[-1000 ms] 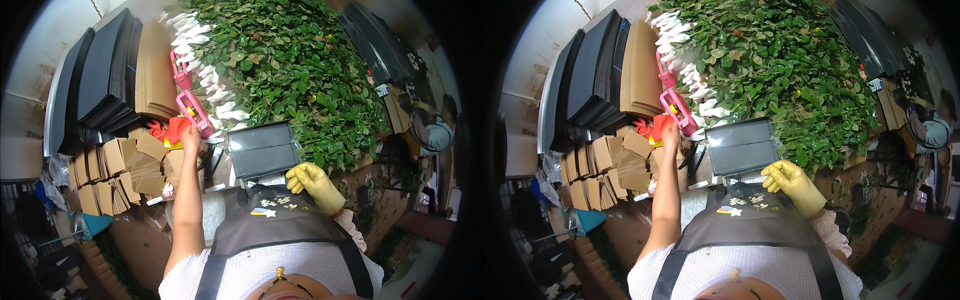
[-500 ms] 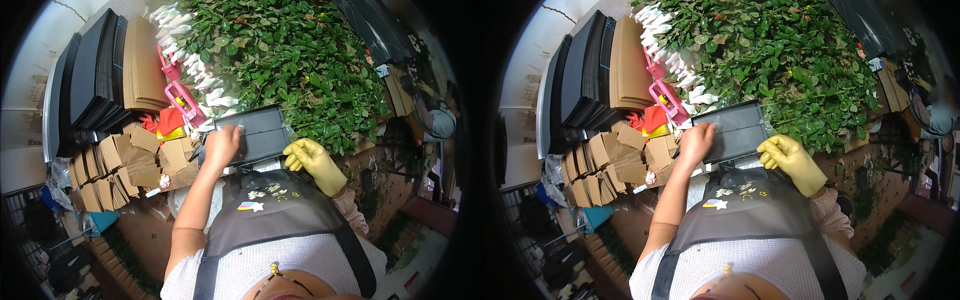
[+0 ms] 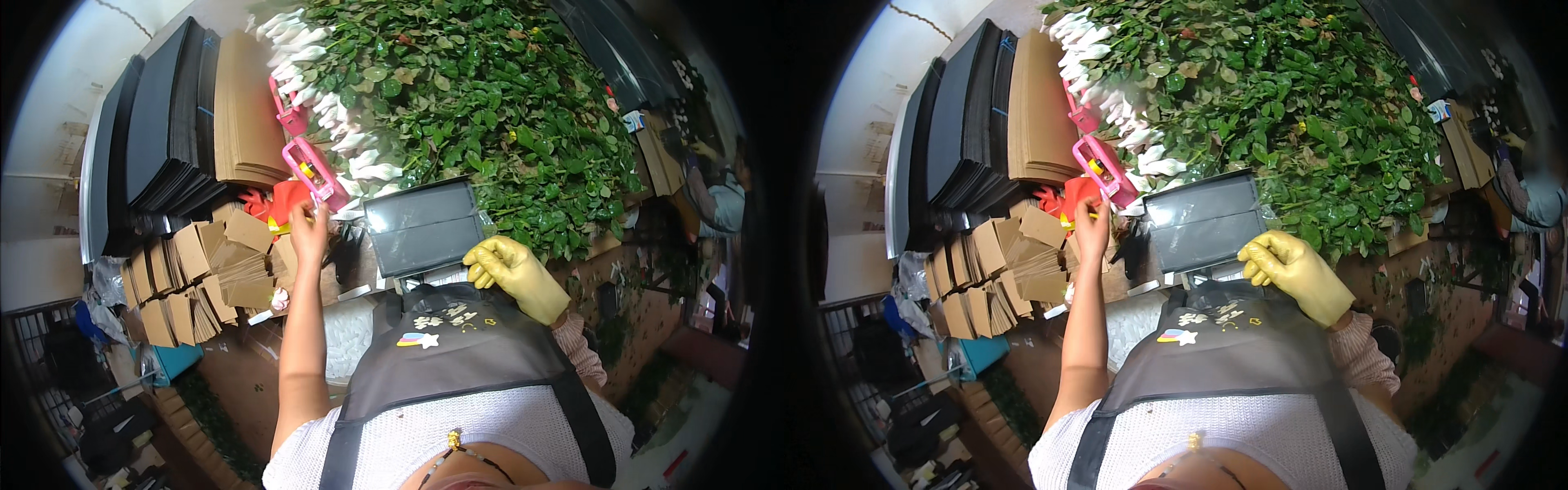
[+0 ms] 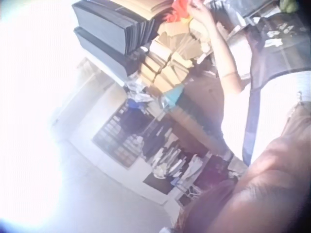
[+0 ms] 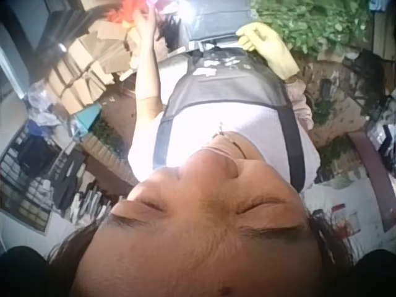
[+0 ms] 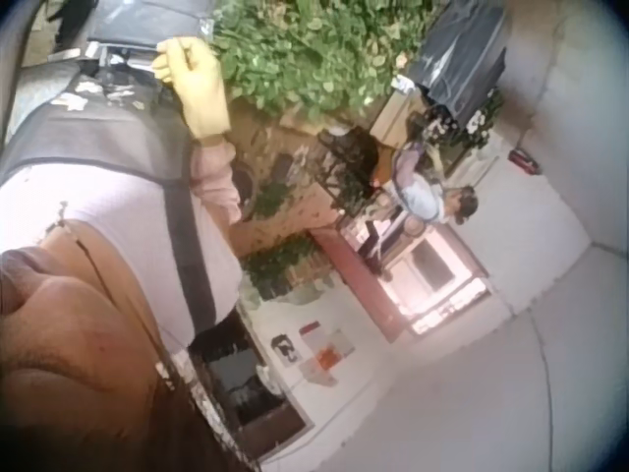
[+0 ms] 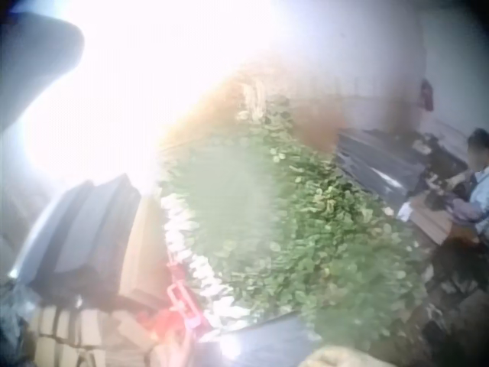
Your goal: The person places a cardboard insert into a black plastic tray, then arranges a bunch of white roses into the tray. They cover the roses with green leaves, close the tray lid, and repeat the process with another tray. The person wears yellow gloves and an apron while working at a table filled with roses and packaging materials.
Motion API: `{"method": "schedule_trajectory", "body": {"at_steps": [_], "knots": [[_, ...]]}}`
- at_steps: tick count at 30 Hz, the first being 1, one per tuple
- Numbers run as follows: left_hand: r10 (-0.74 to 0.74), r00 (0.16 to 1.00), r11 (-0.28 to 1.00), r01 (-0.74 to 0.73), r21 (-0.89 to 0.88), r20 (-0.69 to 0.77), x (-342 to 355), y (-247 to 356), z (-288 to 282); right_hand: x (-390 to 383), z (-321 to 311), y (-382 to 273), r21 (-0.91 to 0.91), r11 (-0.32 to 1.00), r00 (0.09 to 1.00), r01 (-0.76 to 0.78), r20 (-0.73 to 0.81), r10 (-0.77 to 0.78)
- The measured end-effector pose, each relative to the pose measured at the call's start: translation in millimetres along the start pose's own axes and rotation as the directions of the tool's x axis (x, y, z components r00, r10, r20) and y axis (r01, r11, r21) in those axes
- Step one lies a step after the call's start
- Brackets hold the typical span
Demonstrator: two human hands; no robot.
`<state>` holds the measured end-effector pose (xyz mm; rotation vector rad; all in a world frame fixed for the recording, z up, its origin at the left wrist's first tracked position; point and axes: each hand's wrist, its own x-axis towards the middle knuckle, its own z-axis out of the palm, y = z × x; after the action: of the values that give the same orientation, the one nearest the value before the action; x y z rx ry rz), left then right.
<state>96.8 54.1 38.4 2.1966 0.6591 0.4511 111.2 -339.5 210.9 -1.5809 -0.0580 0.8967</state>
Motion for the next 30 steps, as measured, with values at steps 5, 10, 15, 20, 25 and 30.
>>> {"method": "schedule_trajectory", "body": {"at_steps": [5,10,15,20,25,30], "knots": [[-0.437,0.856,0.793,0.512,-0.331,0.277,58.6,-77.1,36.5,29.1,43.2,-25.3,-0.099,0.993,0.97,0.057,0.243,-0.032],[-0.399,0.881,0.748,0.472,-0.467,0.253,10.0,12.5,2.4,78.4,78.8,-16.0,-0.105,0.992,0.94,-0.067,0.327,0.098],[-0.322,0.878,0.693,0.474,-0.543,0.356,-102.5,93.7,-43.4,115.2,119.1,-11.6,0.266,0.938,0.838,-0.22,0.543,0.042],[-0.311,0.545,0.233,0.838,-0.493,0.779,-100.2,20.2,-45.4,135.6,130.9,26.4,-0.169,0.973,0.924,0.157,0.372,-0.085],[-0.481,0.601,0.475,0.791,-0.386,0.638,-3.9,-25.6,-12.2,107.9,109.0,-20.2,-0.655,0.74,0.894,0.154,0.411,0.178],[-0.423,0.716,0.812,0.571,-0.118,0.556,44.3,-56.8,18.7,118.7,110.7,-16.5,-0.695,0.686,0.897,0.215,0.418,0.142]]}}
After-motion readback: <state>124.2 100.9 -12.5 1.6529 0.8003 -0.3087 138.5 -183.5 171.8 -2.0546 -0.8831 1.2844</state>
